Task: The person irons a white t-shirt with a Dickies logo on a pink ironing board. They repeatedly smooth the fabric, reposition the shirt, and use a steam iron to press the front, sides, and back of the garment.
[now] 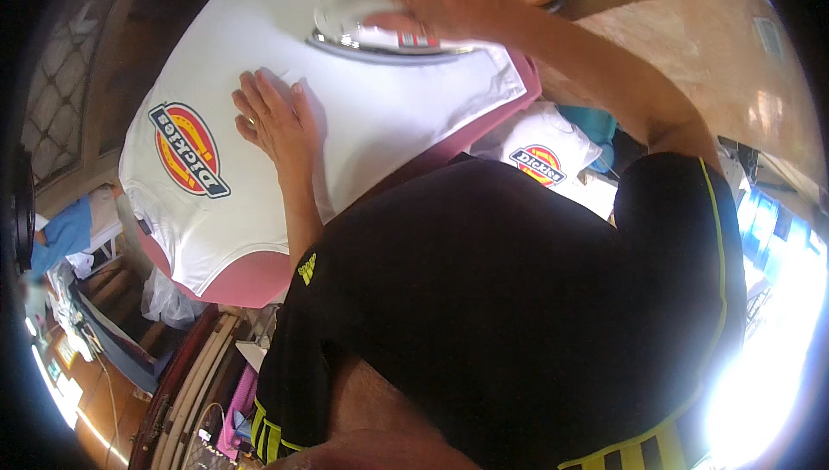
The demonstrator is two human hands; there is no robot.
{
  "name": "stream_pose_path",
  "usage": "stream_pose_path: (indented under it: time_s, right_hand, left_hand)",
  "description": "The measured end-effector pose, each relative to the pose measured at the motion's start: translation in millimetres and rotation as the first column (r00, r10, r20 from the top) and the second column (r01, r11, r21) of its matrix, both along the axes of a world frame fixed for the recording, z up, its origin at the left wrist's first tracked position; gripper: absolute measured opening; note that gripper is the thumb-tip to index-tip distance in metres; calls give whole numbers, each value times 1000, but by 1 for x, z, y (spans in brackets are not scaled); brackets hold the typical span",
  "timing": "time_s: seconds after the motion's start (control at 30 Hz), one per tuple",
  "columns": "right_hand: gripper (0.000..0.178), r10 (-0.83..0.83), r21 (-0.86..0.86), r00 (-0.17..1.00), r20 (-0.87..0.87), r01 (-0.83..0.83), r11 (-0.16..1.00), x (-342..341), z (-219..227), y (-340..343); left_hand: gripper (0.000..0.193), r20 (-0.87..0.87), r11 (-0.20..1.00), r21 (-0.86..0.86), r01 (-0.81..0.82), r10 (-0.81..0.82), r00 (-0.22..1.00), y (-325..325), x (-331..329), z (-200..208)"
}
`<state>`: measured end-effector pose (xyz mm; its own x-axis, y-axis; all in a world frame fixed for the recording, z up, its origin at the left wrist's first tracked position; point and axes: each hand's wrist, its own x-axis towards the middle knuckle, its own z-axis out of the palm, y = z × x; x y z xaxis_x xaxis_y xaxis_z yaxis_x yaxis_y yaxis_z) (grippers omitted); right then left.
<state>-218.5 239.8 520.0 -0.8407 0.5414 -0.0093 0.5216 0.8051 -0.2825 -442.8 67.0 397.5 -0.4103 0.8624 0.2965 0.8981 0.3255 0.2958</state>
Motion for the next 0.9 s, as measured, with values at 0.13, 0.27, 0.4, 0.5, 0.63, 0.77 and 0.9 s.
stream_pose_path:
  time_s: [0.13, 0.27, 0.4, 0.5, 0.63, 0.77, 0.9]
  right_hand:
    - [37, 82, -137, 984, -159, -105, 985, 62, -9, -45]
    - [37, 25, -214, 993, -113, -49, 976, 116, -3, -57]
    - [43, 2, -120, 988, -155, -20, 993, 120, -2, -35]
    - [38, 172, 201, 931, -322, -110, 973, 90, -19, 13]
    - [42, 209, 236, 930, -302, -140, 962, 41, -23, 96]
    - [48, -135, 131, 965, -224, 167, 977, 10, -10, 149]
    - [52, -191, 46, 905, -380, 225, 973, 29, -23, 184]
  left_hand:
    - [74, -6, 998, -3, 57, -57, 998, 12, 28, 0]
    - [82, -15, 991, -45, 130, -131, 991, 8, 61, -1]
    - [84, 9, 985, -88, 149, -148, 989, 2, 75, 3]
    - [83, 2, 985, -90, 147, -147, 989, -1, 77, 2]
    - [79, -32, 984, -88, 154, -157, 987, -1, 81, 9]
    - [60, -87, 949, 45, 311, -307, 948, 28, 95, 15]
    - [34, -53, 770, 196, 607, -610, 791, 91, 116, 19]
